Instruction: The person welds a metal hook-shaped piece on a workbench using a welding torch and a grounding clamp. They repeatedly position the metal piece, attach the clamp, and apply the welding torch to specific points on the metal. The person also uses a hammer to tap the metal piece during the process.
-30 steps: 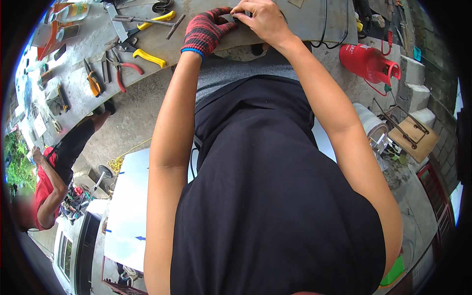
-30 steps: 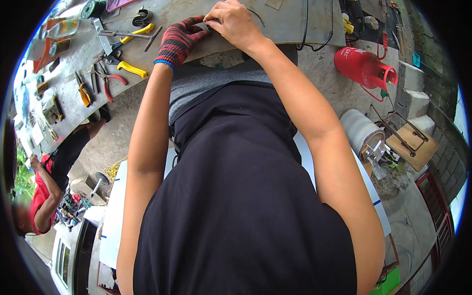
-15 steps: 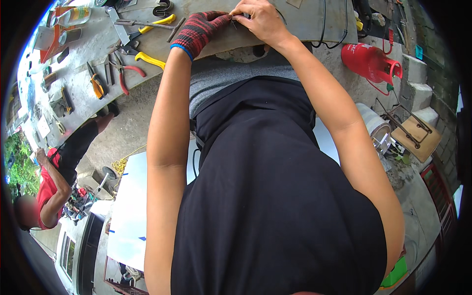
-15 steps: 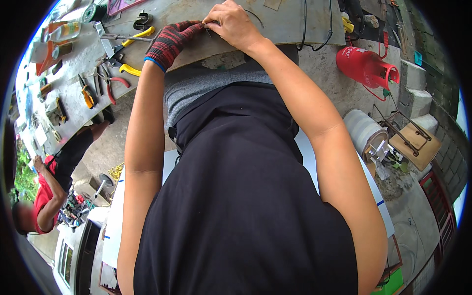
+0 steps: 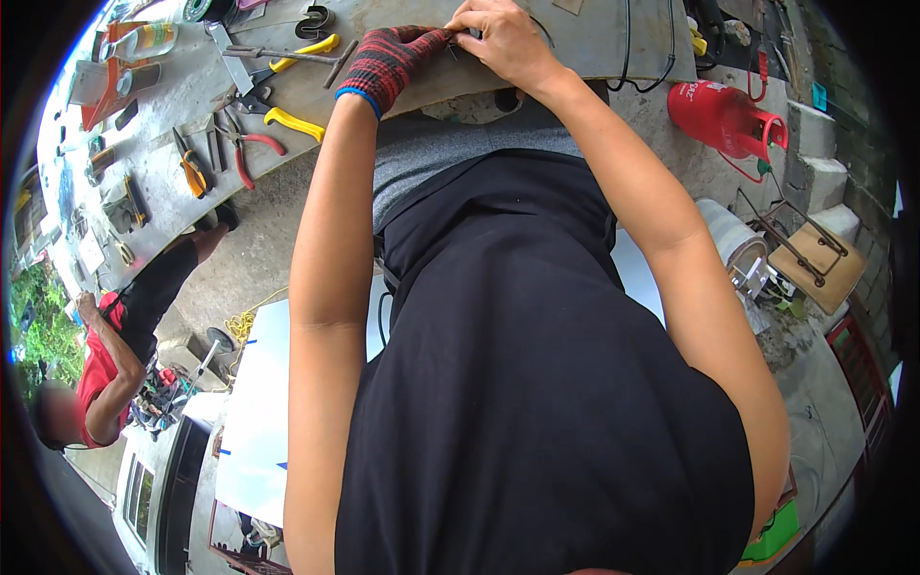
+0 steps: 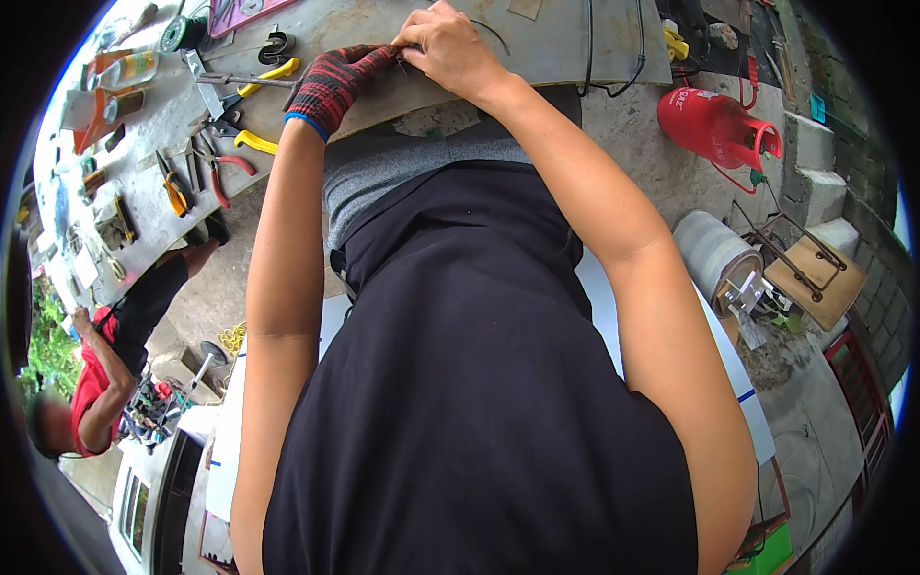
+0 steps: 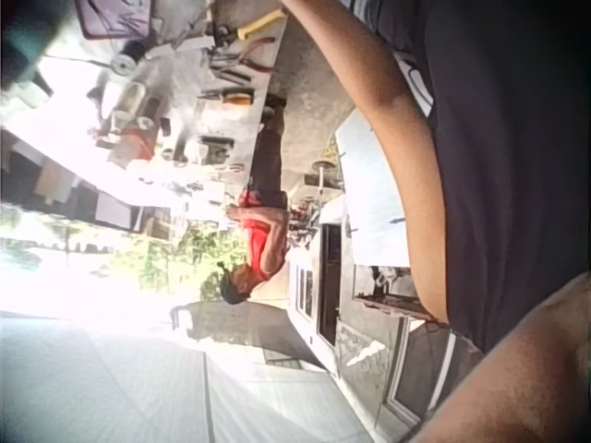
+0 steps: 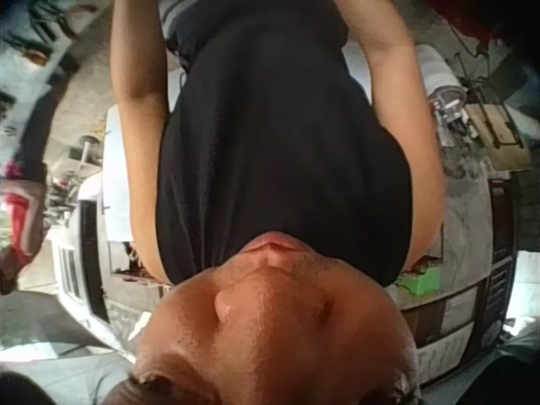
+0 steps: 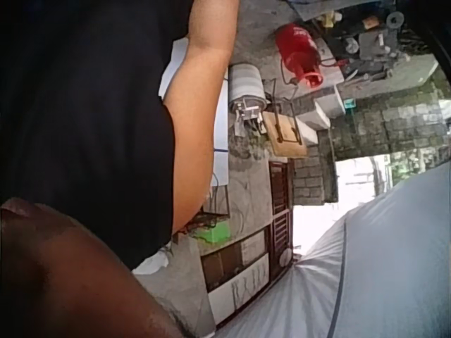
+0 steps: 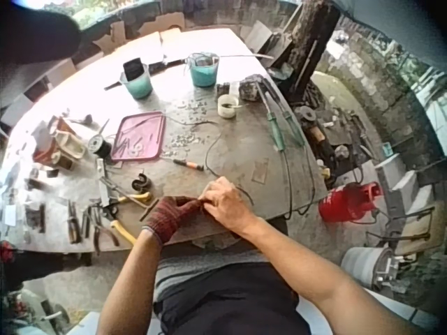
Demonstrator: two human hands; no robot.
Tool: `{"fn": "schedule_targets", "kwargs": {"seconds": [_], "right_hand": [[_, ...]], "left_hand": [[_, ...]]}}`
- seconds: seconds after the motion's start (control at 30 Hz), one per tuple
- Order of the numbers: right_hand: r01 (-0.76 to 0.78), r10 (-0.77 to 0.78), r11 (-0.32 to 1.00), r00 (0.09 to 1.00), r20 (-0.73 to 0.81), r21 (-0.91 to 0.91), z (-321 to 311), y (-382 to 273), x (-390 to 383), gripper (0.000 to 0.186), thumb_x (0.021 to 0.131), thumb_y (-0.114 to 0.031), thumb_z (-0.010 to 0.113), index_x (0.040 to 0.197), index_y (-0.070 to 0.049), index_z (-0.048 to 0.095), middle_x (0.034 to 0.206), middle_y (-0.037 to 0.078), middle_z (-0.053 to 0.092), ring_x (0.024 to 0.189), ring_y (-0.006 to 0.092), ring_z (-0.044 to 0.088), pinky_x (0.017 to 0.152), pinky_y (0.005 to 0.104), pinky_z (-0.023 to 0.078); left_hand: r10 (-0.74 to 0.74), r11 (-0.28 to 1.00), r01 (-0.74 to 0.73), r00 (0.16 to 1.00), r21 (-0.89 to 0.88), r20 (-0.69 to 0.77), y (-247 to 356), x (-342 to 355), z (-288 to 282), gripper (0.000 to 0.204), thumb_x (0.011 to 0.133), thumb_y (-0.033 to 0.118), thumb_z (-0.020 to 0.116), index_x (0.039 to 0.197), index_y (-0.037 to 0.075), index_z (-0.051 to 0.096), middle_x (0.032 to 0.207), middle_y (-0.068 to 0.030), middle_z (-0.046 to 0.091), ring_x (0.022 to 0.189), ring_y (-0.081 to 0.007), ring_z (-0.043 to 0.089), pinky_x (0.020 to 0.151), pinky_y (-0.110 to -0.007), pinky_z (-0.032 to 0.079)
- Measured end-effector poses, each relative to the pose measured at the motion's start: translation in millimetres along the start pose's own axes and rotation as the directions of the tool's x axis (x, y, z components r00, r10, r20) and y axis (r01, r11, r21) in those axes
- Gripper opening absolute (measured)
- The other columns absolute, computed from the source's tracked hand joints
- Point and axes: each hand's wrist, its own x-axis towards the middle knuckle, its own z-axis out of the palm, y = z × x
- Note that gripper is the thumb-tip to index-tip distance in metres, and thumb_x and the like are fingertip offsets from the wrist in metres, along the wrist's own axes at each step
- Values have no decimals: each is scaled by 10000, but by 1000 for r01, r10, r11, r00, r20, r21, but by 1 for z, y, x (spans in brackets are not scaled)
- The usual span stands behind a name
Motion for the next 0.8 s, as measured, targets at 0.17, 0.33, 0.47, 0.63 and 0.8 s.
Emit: {"fn": "schedule_targets", "kwargs": {"seconds": [0.17,0.33,0.47,0.63,0.8], "right_hand": [[-19,19,1000,1000,7,5,1,0,0,134,782,-69,748,905,-18,758,939,119,684,990,340,604,900,423,502],[-33,33,999,999,17,9,0,1,-1,155,799,-79,746,939,-13,765,948,136,682,993,341,603,902,425,503],[-128,128,989,992,6,74,-16,-7,4,196,835,-80,734,1014,-4,764,962,152,679,998,339,602,887,422,506],[-312,314,949,937,-153,33,-46,2,1,196,897,-55,700,1080,-21,764,1007,144,700,973,316,622,864,410,512],[-398,395,917,904,-165,14,-64,13,-14,176,910,-57,698,1070,-25,766,1005,126,720,970,295,650,872,389,520]], "left_hand": [[-22,1000,22,1000,15,0,-2,3,0,474,934,503,705,1215,129,779,1009,-76,772,930,-168,657,911,-328,498],[-27,1000,27,1000,-5,9,-6,7,1,461,937,486,713,1214,124,780,1014,-66,773,932,-160,650,911,-322,495],[-47,999,47,999,-17,10,-16,15,1,481,916,491,735,1209,112,780,1054,-82,775,984,-177,668,941,-334,494],[-52,996,52,999,-66,-2,-6,11,1,528,862,514,784,1190,100,786,1100,-115,772,1035,-222,682,987,-365,487],[-94,995,95,995,-10,27,-11,16,-3,531,907,512,743,1231,91,767,1130,-83,767,1081,-186,654,1017,-329,455]]}}
